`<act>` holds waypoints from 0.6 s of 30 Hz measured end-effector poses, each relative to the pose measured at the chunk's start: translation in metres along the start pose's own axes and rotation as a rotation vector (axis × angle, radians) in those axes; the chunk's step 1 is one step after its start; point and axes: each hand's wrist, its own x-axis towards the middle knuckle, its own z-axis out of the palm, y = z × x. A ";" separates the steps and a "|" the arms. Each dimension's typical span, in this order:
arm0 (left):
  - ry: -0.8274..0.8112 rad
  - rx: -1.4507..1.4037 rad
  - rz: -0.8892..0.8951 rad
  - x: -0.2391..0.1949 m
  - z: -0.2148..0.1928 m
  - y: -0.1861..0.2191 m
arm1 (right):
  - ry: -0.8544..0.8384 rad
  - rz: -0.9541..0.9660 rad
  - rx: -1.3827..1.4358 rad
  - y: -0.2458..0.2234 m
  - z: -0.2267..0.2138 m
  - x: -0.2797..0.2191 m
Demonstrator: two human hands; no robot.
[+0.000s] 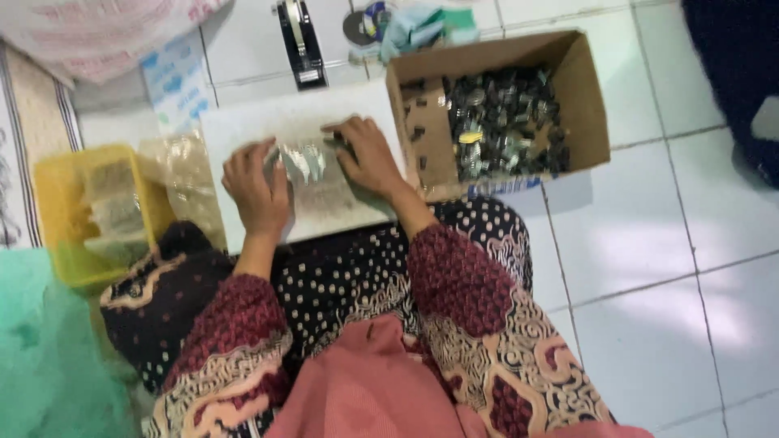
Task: The person sits on the floor and repeatedly picks small metal hardware pieces from a cardboard box, then places them onto a white board. The person handles the pieces one at a time, arranging them in a small pile on the board.
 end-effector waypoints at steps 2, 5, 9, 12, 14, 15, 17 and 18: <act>-0.015 0.002 0.003 -0.011 -0.004 0.000 | 0.007 -0.015 0.003 -0.006 0.005 -0.008; 0.036 0.026 0.078 0.006 0.003 0.002 | 0.058 -0.076 -0.009 -0.004 -0.007 0.007; 0.094 0.135 0.183 0.011 0.001 0.011 | 0.061 -0.056 0.009 0.002 -0.003 0.010; 0.131 0.097 0.252 0.005 0.014 0.013 | 0.085 -0.044 0.097 -0.001 -0.003 0.001; 0.095 0.123 0.305 -0.008 0.031 0.024 | 0.089 -0.015 0.212 0.003 0.004 -0.009; 0.125 0.151 0.391 0.008 0.046 0.029 | 0.124 -0.047 0.300 0.012 -0.002 0.008; 0.122 0.037 0.422 0.019 0.063 0.059 | 0.128 0.025 0.461 -0.017 -0.036 0.006; 0.109 -0.071 0.437 0.017 0.069 0.072 | 0.118 0.105 0.634 -0.034 -0.047 0.000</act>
